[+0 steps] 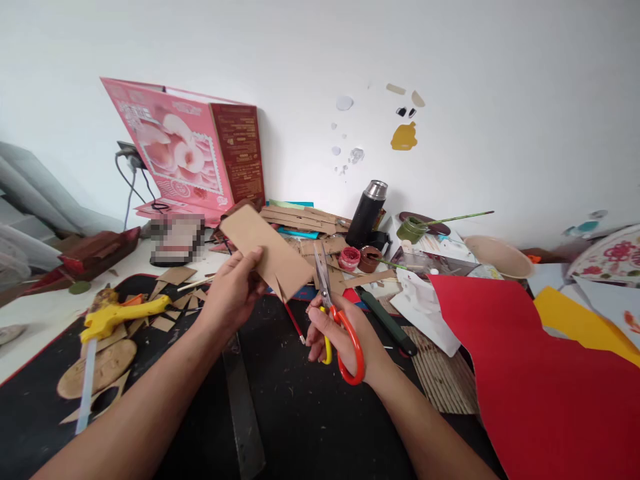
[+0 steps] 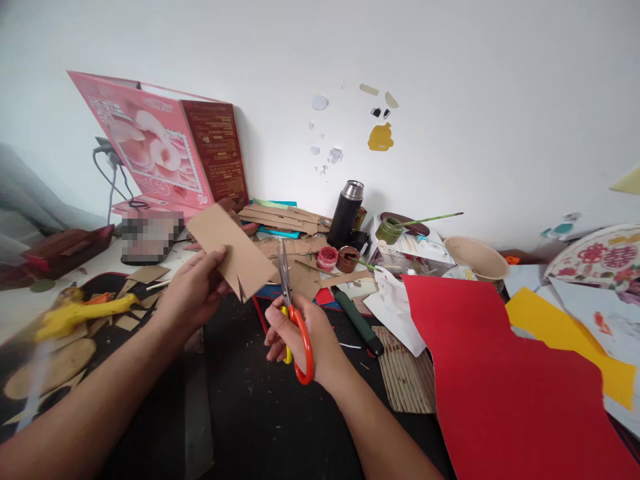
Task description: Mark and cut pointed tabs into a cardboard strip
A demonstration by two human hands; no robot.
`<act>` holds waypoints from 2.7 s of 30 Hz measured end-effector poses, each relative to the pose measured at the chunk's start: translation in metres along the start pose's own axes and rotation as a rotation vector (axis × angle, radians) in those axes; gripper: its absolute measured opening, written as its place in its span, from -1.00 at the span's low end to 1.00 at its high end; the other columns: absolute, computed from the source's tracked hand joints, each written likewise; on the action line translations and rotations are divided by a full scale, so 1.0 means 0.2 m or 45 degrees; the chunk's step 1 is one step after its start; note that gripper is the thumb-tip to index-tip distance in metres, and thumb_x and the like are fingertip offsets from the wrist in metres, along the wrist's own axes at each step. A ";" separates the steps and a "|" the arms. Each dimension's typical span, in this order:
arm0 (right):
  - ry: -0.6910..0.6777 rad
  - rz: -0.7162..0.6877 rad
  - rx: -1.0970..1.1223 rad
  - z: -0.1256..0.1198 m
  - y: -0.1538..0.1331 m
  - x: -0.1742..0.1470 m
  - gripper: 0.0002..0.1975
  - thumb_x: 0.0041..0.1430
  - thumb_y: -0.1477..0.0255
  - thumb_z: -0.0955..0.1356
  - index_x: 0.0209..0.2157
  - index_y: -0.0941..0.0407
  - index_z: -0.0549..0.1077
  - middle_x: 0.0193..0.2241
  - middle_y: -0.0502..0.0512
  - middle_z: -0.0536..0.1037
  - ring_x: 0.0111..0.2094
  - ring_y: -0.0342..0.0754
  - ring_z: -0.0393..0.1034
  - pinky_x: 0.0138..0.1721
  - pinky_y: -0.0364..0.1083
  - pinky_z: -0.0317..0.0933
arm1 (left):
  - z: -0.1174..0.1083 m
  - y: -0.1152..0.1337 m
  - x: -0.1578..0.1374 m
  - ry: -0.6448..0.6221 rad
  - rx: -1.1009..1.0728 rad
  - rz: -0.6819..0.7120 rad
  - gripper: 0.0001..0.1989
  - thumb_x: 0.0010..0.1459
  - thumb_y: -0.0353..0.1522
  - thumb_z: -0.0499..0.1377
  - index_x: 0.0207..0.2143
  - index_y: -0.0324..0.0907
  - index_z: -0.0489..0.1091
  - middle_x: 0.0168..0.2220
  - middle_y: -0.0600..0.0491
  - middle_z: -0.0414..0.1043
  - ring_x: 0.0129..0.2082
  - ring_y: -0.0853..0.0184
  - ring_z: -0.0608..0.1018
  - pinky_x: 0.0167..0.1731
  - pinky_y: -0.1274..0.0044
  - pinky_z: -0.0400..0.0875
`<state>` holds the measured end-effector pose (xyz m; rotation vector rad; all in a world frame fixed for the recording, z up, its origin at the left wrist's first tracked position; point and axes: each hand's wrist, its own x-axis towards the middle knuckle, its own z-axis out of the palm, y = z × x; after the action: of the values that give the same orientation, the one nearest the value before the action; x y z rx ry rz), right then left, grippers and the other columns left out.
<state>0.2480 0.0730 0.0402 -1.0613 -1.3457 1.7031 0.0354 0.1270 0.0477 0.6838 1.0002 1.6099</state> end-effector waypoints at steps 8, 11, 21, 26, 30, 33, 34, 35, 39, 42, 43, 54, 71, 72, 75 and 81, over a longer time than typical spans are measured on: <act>-0.145 0.056 -0.121 0.01 0.02 -0.03 -0.38 0.30 -0.21 0.48 -0.09 0.07 0.43 -0.50 -0.11 0.56 -0.64 -0.17 0.48 -0.56 -0.23 0.33 | -0.01 0.05 0.07 0.265 -0.429 0.001 -0.88 0.22 -0.54 0.20 -0.35 -0.18 0.38 -0.55 0.18 0.39 -0.67 0.46 0.45 -0.68 0.69 0.30; -0.164 0.078 -0.158 0.02 0.01 -0.03 -0.38 0.31 -0.23 0.46 -0.09 0.07 0.44 -0.52 -0.11 0.54 -0.67 -0.18 0.44 -0.61 -0.25 0.26 | 0.00 0.06 0.06 0.263 -0.453 0.007 -0.88 0.22 -0.55 0.18 -0.36 -0.19 0.38 -0.55 0.16 0.42 -0.64 0.43 0.50 -0.65 0.67 0.36; -0.192 0.145 -0.199 0.03 0.01 -0.04 -0.38 0.30 -0.22 0.47 -0.11 0.07 0.43 -0.55 -0.13 0.50 -0.68 -0.18 0.41 -0.62 -0.25 0.25 | 0.01 0.04 0.03 0.176 -0.350 0.029 -0.90 0.12 -0.48 0.29 -0.35 -0.21 0.40 -0.46 0.15 0.47 -0.61 0.41 0.56 -0.64 0.64 0.44; -0.187 0.138 -0.184 0.03 0.01 -0.04 -0.38 0.30 -0.23 0.46 -0.11 0.07 0.43 -0.55 -0.13 0.51 -0.68 -0.17 0.43 -0.62 -0.24 0.25 | 0.01 0.02 0.02 0.108 -0.225 0.082 -0.82 0.05 -0.40 0.37 -0.38 -0.18 0.39 -0.47 0.15 0.47 -0.63 0.39 0.55 -0.67 0.62 0.42; -0.195 0.148 -0.171 0.04 0.00 -0.03 -0.34 0.25 -0.27 0.46 -0.13 0.07 0.42 -0.57 -0.13 0.50 -0.69 -0.16 0.42 -0.63 -0.23 0.25 | 0.00 0.00 0.00 0.040 -0.109 0.132 -0.79 0.06 -0.32 0.39 -0.36 -0.17 0.41 -0.50 0.13 0.50 -0.65 0.39 0.52 -0.70 0.63 0.38; -0.188 0.158 -0.161 0.04 0.00 -0.03 -0.31 0.22 -0.30 0.47 -0.13 0.07 0.41 -0.57 -0.14 0.49 -0.69 -0.17 0.40 -0.63 -0.23 0.26 | 0.00 -0.01 0.00 0.040 -0.081 0.162 -0.77 0.05 -0.30 0.40 -0.37 -0.17 0.41 -0.51 0.14 0.48 -0.65 0.40 0.52 -0.69 0.63 0.39; -0.188 0.164 -0.165 0.04 -0.01 -0.04 -0.31 0.21 -0.30 0.47 -0.13 0.07 0.41 -0.57 -0.15 0.48 -0.69 -0.17 0.39 -0.63 -0.23 0.26 | 0.00 -0.01 0.01 0.051 -0.084 0.175 -0.78 0.04 -0.30 0.40 -0.36 -0.17 0.42 -0.52 0.14 0.48 -0.64 0.40 0.53 -0.69 0.63 0.40; -0.191 0.168 -0.172 0.04 -0.01 -0.04 -0.31 0.21 -0.30 0.47 -0.13 0.07 0.42 -0.58 -0.15 0.48 -0.69 -0.17 0.39 -0.63 -0.23 0.26 | 0.00 0.00 0.01 0.069 -0.092 0.190 -0.78 0.03 -0.31 0.40 -0.36 -0.17 0.43 -0.51 0.14 0.48 -0.64 0.40 0.53 -0.69 0.63 0.40; -0.196 0.184 -0.190 0.04 -0.02 -0.04 -0.31 0.20 -0.30 0.47 -0.13 0.07 0.42 -0.58 -0.14 0.48 -0.68 -0.17 0.40 -0.63 -0.23 0.26 | 0.00 0.00 0.01 0.104 -0.116 0.209 -0.77 -0.01 -0.32 0.40 -0.34 -0.17 0.43 -0.49 0.14 0.50 -0.63 0.41 0.53 -0.68 0.63 0.41; -0.189 0.203 -0.190 0.05 -0.02 -0.03 -0.30 0.19 -0.31 0.47 -0.13 0.06 0.41 -0.59 -0.15 0.48 -0.69 -0.16 0.39 -0.64 -0.22 0.25 | 0.00 0.00 0.01 0.073 -0.097 0.194 -0.77 0.02 -0.30 0.40 -0.33 -0.17 0.43 -0.47 0.13 0.51 -0.63 0.41 0.53 -0.69 0.63 0.40; -0.188 0.204 -0.191 0.05 -0.02 -0.03 -0.30 0.18 -0.31 0.47 -0.13 0.06 0.41 -0.59 -0.15 0.47 -0.69 -0.16 0.38 -0.64 -0.22 0.24 | 0.00 -0.01 0.01 0.065 -0.087 0.200 -0.77 0.04 -0.29 0.40 -0.34 -0.16 0.43 -0.47 0.13 0.51 -0.63 0.41 0.52 -0.69 0.62 0.39; -0.198 0.202 -0.183 0.04 0.01 -0.02 -0.35 0.27 -0.26 0.44 -0.10 0.05 0.40 -0.57 -0.15 0.48 -0.69 -0.15 0.40 -0.62 -0.20 0.27 | 0.00 -0.02 -0.02 0.000 -0.038 0.246 -0.77 0.14 -0.30 0.41 -0.39 -0.13 0.41 -0.52 0.13 0.43 -0.66 0.38 0.47 -0.70 0.58 0.35; -0.172 0.147 -0.200 0.03 0.04 -0.03 -0.41 0.35 -0.19 0.45 -0.07 0.07 0.43 -0.56 -0.14 0.49 -0.68 -0.16 0.41 -0.62 -0.21 0.30 | 0.01 -0.02 -0.09 -0.246 0.206 0.197 -0.64 0.16 -0.09 0.46 -0.34 -0.10 0.41 -0.63 0.14 0.43 -0.77 0.34 0.44 -0.81 0.58 0.25; -0.161 0.149 -0.204 0.04 0.04 -0.03 -0.41 0.34 -0.20 0.44 -0.07 0.07 0.42 -0.56 -0.14 0.49 -0.68 -0.16 0.40 -0.61 -0.21 0.31 | 0.02 -0.02 -0.10 -0.258 0.220 0.197 -0.63 0.17 -0.09 0.46 -0.34 -0.10 0.41 -0.64 0.14 0.42 -0.77 0.34 0.43 -0.81 0.58 0.24; -0.146 0.126 -0.231 0.04 0.04 -0.03 -0.43 0.37 -0.18 0.43 -0.08 0.07 0.43 -0.55 -0.15 0.47 -0.67 -0.16 0.40 -0.59 -0.20 0.35 | 0.02 -0.03 -0.10 -0.278 0.256 0.211 -0.62 0.19 -0.05 0.44 -0.33 -0.10 0.40 -0.66 0.16 0.40 -0.79 0.35 0.42 -0.82 0.61 0.20; -0.138 0.095 -0.286 0.04 0.03 -0.04 -0.50 0.42 -0.12 0.43 -0.09 0.06 0.44 -0.55 -0.15 0.46 -0.67 -0.17 0.39 -0.59 -0.20 0.34 | 0.01 -0.03 -0.10 -0.284 0.281 0.210 -0.60 0.18 -0.04 0.44 -0.35 -0.10 0.39 -0.67 0.16 0.41 -0.78 0.37 0.43 -0.82 0.63 0.19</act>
<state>0.2444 0.0610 0.0366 -1.1705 -1.6143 1.7137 0.0454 0.1098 0.0458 1.0969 0.9843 1.5354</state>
